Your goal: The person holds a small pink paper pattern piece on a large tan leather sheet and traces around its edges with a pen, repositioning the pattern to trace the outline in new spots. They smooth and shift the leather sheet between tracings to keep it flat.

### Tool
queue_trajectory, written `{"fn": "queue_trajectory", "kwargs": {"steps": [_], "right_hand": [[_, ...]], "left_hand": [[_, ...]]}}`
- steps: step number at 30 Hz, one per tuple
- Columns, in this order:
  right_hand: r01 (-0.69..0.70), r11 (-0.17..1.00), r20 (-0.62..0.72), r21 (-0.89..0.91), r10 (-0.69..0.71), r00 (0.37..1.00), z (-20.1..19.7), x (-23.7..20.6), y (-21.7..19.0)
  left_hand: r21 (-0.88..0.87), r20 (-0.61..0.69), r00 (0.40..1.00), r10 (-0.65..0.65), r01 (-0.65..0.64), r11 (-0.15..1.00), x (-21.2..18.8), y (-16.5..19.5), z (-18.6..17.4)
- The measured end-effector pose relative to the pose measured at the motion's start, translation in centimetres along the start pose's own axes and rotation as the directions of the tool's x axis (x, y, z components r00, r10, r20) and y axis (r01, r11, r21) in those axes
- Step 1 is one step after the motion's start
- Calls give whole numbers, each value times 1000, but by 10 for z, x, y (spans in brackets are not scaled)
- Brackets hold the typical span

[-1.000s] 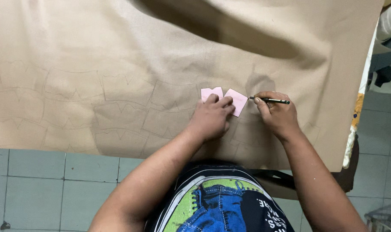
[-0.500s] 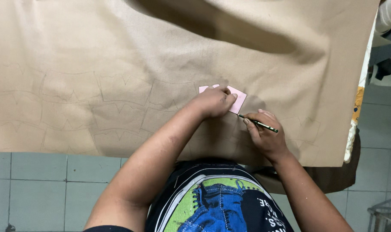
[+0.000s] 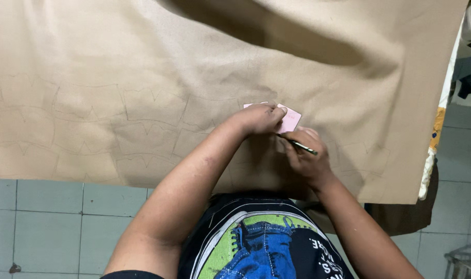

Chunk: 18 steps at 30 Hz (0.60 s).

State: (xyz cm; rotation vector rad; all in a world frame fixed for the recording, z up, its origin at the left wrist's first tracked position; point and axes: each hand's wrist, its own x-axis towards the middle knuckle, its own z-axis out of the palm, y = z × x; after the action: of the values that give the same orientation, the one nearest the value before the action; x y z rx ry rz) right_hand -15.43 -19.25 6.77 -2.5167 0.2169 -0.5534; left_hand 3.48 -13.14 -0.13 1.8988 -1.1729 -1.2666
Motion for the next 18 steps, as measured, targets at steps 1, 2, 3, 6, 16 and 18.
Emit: {"fn": "queue_trajectory", "kwargs": {"steps": [1, 2, 3, 6, 16, 18], "right_hand": [[25, 999, -1, 24, -25, 1000, 6, 4, -1], [24, 998, 9, 57, -25, 1000, 12, 8, -4], [22, 996, 18, 92, -24, 1000, 19, 11, -7], [40, 986, 6, 161, -42, 999, 36, 17, -14], [-310, 891, 63, 331, 307, 950, 40, -28, -1], [-478, 682, 78, 554, 528, 846, 33, -46, 2]], "left_hand": [[-11, 17, 1000, -6, 6, 1000, 2, -1, -1], [-22, 34, 999, -13, 13, 1000, 3, -2, -2], [-33, 52, 998, -20, 22, 999, 2, -4, -3], [-149, 59, 993, -105, 112, 982, 1, -6, -3], [172, -360, 876, 321, -275, 946, -48, -12, -7], [343, -448, 831, 329, -181, 922, -75, -8, -5]]}}
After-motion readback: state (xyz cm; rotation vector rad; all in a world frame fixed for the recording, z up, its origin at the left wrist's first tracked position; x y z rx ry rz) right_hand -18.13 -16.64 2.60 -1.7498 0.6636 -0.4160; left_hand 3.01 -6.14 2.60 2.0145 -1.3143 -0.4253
